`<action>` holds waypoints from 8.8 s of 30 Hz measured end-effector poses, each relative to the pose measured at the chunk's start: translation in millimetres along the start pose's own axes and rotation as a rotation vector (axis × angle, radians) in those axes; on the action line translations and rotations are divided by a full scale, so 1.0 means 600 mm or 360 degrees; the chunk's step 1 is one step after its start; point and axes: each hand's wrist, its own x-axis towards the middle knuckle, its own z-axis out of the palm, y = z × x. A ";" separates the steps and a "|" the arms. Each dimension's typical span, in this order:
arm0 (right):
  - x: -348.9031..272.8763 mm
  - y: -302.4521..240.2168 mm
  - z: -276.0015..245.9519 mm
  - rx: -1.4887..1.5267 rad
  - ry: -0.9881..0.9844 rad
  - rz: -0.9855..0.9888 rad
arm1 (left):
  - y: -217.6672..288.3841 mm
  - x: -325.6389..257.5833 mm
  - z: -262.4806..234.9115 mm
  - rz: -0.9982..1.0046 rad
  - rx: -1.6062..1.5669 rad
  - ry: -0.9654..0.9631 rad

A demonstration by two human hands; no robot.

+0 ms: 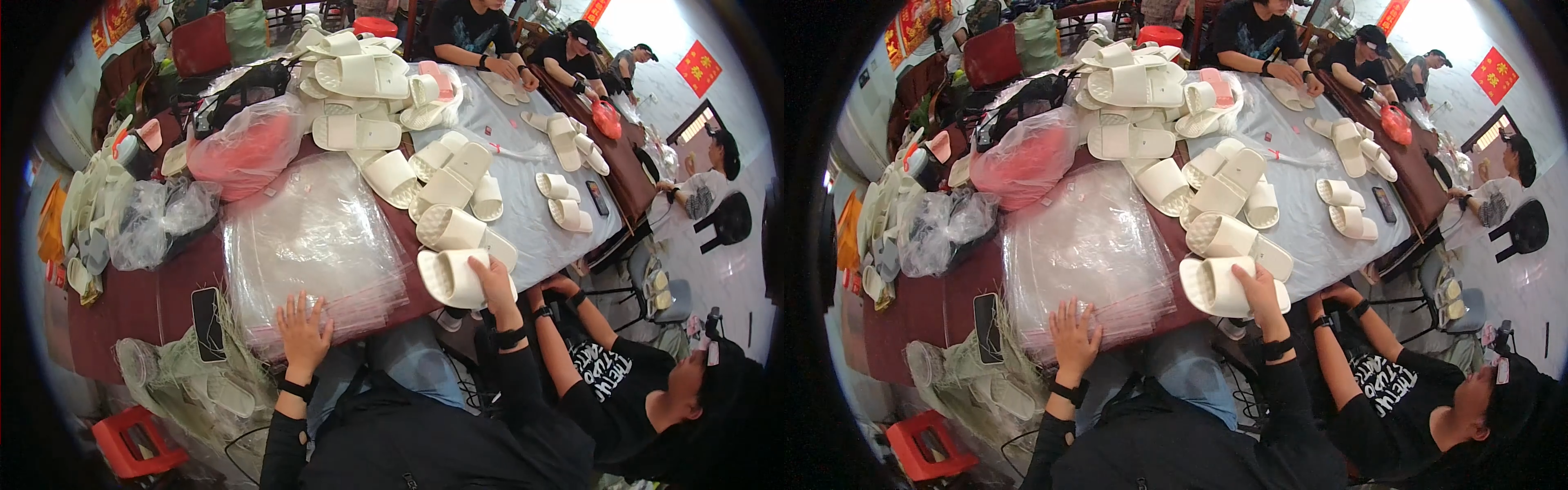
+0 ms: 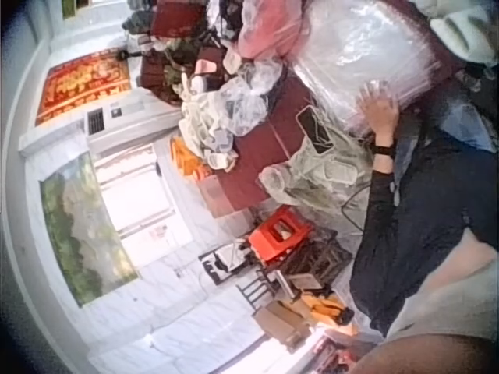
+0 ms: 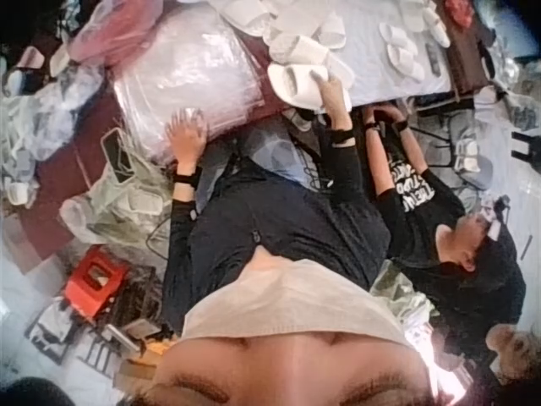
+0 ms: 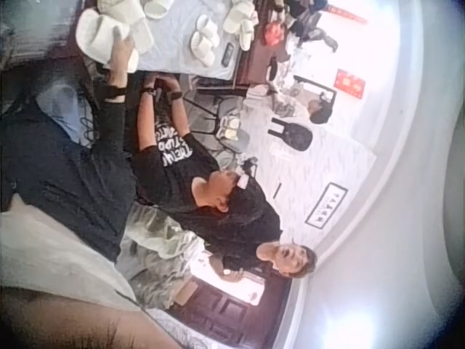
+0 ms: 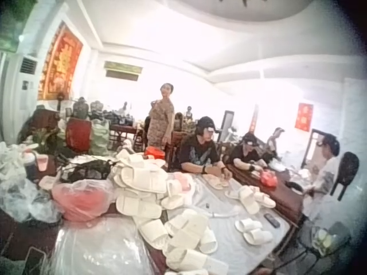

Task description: Placing white slippers into plastic bags at a production table.

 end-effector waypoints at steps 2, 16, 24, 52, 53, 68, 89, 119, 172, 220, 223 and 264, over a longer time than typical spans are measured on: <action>-0.018 0.000 0.024 -0.0228 0.0001 0.0102 | -0.004 -0.004 -0.001 -0.0005 0.0024 -0.0008; 0.013 0.107 0.038 -0.0094 0.0468 -0.0027 | -0.030 0.010 -0.013 -0.0039 -0.0246 -0.0039; 0.020 0.059 0.031 0.0138 0.0311 0.0101 | -0.049 0.047 -0.059 -0.0115 -0.0584 -0.0223; -0.117 0.014 0.044 0.1002 -0.1340 0.1009 | -0.021 0.098 -0.018 0.0253 -0.0179 0.0013; -0.113 0.031 0.047 0.0859 -0.1430 0.1034 | -0.015 0.103 -0.027 0.0222 -0.0241 0.0023; -0.130 0.041 0.080 0.1453 -0.1510 0.1151 | 0.030 0.112 -0.078 0.0359 -0.0276 0.0134; -0.174 -0.005 0.134 0.1669 -0.1016 0.0775 | 0.138 0.066 -0.083 0.0378 -0.0138 0.0042; -0.140 0.006 0.175 0.1930 -0.1268 0.0566 | 0.147 0.083 -0.124 0.0494 -0.0214 0.0000; -0.140 -0.001 0.083 0.0710 -0.0349 0.0434 | 0.087 0.118 -0.118 0.0309 -0.0599 0.0199; -0.152 0.020 0.098 0.0894 0.0076 0.0416 | 0.086 0.119 -0.131 0.0163 -0.1015 -0.0067; -0.146 0.025 0.084 0.0869 0.0198 0.0266 | 0.083 0.126 -0.128 0.0098 -0.1056 -0.0042; -0.169 0.010 0.184 0.1759 -0.1042 0.0234 | 0.172 0.085 -0.171 0.0952 -0.0650 -0.0554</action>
